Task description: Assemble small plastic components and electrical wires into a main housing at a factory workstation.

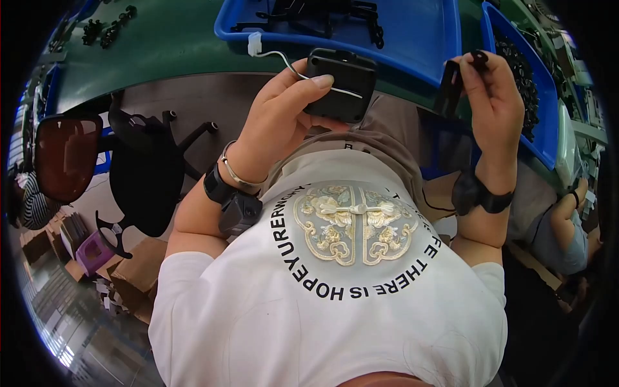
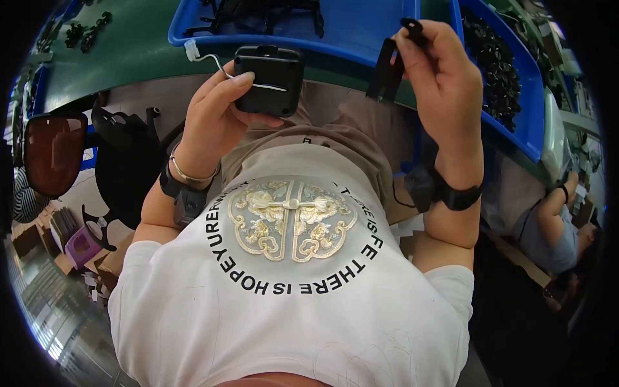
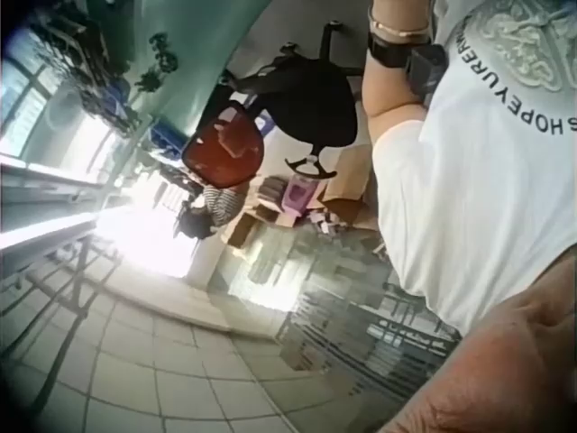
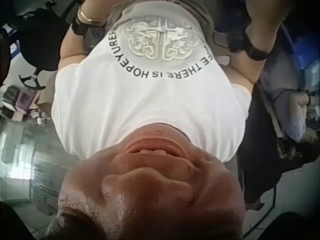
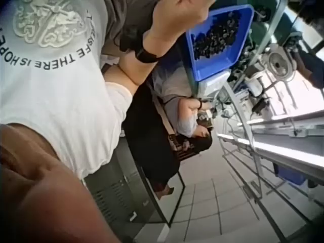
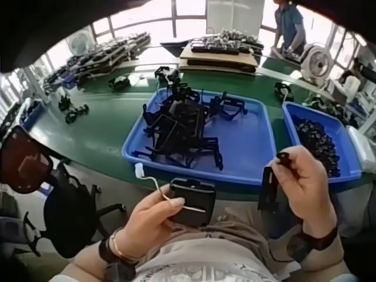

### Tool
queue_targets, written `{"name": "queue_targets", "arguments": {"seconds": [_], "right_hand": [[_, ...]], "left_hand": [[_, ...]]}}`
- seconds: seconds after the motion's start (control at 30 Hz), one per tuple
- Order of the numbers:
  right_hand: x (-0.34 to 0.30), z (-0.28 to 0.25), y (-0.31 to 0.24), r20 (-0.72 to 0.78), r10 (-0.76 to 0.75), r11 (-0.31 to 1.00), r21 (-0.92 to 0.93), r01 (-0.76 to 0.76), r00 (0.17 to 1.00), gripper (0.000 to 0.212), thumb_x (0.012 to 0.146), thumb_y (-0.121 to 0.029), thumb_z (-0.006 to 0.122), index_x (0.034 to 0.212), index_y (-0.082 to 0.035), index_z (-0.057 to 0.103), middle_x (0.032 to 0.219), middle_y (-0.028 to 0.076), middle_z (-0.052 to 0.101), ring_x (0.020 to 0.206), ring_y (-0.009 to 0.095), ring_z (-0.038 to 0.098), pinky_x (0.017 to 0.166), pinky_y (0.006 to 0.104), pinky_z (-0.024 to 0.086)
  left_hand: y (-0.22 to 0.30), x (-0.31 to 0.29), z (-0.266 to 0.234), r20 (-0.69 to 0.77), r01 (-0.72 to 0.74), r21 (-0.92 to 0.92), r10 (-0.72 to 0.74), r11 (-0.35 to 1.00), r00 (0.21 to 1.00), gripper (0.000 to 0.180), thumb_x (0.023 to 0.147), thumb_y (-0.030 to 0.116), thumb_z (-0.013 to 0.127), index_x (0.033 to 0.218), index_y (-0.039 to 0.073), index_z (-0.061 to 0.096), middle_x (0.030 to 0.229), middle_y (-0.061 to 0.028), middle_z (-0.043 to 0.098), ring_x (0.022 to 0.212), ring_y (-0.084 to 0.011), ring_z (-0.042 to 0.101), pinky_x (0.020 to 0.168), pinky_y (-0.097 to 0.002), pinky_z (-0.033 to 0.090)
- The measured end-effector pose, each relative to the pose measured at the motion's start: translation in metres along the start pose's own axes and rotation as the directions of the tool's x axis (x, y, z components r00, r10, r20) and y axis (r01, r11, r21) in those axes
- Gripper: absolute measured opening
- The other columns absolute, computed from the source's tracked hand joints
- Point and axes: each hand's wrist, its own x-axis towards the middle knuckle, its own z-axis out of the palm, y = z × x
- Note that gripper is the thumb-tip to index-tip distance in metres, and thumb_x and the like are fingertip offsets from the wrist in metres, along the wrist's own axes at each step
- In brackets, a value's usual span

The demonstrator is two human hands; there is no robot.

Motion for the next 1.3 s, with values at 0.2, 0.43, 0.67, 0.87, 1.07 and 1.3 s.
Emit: {"name": "queue_targets", "arguments": {"seconds": [0.2,0.43,0.67,0.87,1.07,1.3], "right_hand": [[-0.031,0.02,-0.039,0.241,-0.061,0.965,-0.235,0.119,0.969,0.017,0.079,-0.005,0.064,0.096,-0.003,0.061,0.07,0.008,0.061,0.058,0.018,0.06,0.053,0.0223,0.047],[-0.034,0.04,-0.016,0.297,-0.26,0.868,-0.345,0.357,0.919,0.024,0.081,-0.002,0.061,0.105,-0.003,0.061,0.075,0.013,0.063,0.06,0.022,0.06,0.053,0.0262,0.046],[-0.037,0.051,-0.01,0.401,-0.103,0.829,-0.471,0.302,0.91,0.023,0.082,-0.005,0.058,0.104,-0.005,0.063,0.078,0.012,0.064,0.062,0.026,0.061,0.054,0.03,0.048],[-0.039,0.054,-0.007,0.358,-0.058,0.782,-0.565,0.265,0.932,0.021,0.082,-0.009,0.057,0.102,-0.006,0.063,0.078,0.011,0.065,0.064,0.026,0.062,0.054,0.0307,0.048],[-0.037,0.063,-0.012,0.264,-0.067,0.742,-0.631,0.225,0.962,0.021,0.081,-0.011,0.058,0.101,-0.006,0.063,0.077,0.01,0.065,0.063,0.025,0.063,0.052,0.0308,0.048],[-0.037,0.077,-0.022,0.298,-0.023,0.714,-0.663,0.225,0.954,0.027,0.08,-0.01,0.059,0.105,-0.002,0.06,0.068,0.009,0.062,0.057,0.025,0.06,0.049,0.0303,0.047]], "left_hand": [[-0.003,0.0,-0.005,0.066,0.057,0.091,-0.063,0.994,0.996,0.036,0.087,0.017,0.056,0.115,-0.002,0.044,0.097,-0.0129,0.061,0.077,-0.0184,0.065,0.055,-0.0277,0.055],[-0.012,0.005,-0.005,0.071,0.06,0.284,-0.083,0.957,0.994,0.04,0.087,0.023,0.058,0.113,-0.003,0.044,0.089,-0.0109,0.062,0.071,-0.0139,0.064,0.05,-0.023,0.051],[-0.015,0.012,-0.008,0.053,0.133,0.423,-0.171,0.896,0.984,0.049,0.085,0.031,0.062,0.112,-0.006,0.043,0.085,-0.0104,0.062,0.067,-0.0133,0.063,0.05,-0.0223,0.051],[-0.021,0.015,-0.007,0.074,0.106,0.362,-0.142,0.926,0.987,0.05,0.084,0.031,0.062,0.112,-0.006,0.043,0.091,-0.0119,0.059,0.075,-0.0139,0.063,0.054,-0.0228,0.052],[-0.032,0.013,-0.003,0.045,0.005,0.112,-0.01,0.994,0.999,0.054,0.082,0.023,0.066,0.118,-0.005,0.036,0.107,-0.0131,0.051,0.093,-0.0168,0.059,0.065,-0.0252,0.054],[-0.039,0.002,0.01,-0.023,-0.069,0.059,0.07,0.996,0.997,0.059,0.081,0.013,0.067,0.125,0.005,0.028,0.113,-0.0124,0.047,0.097,-0.0198,0.057,0.077,-0.034,0.055]]}}
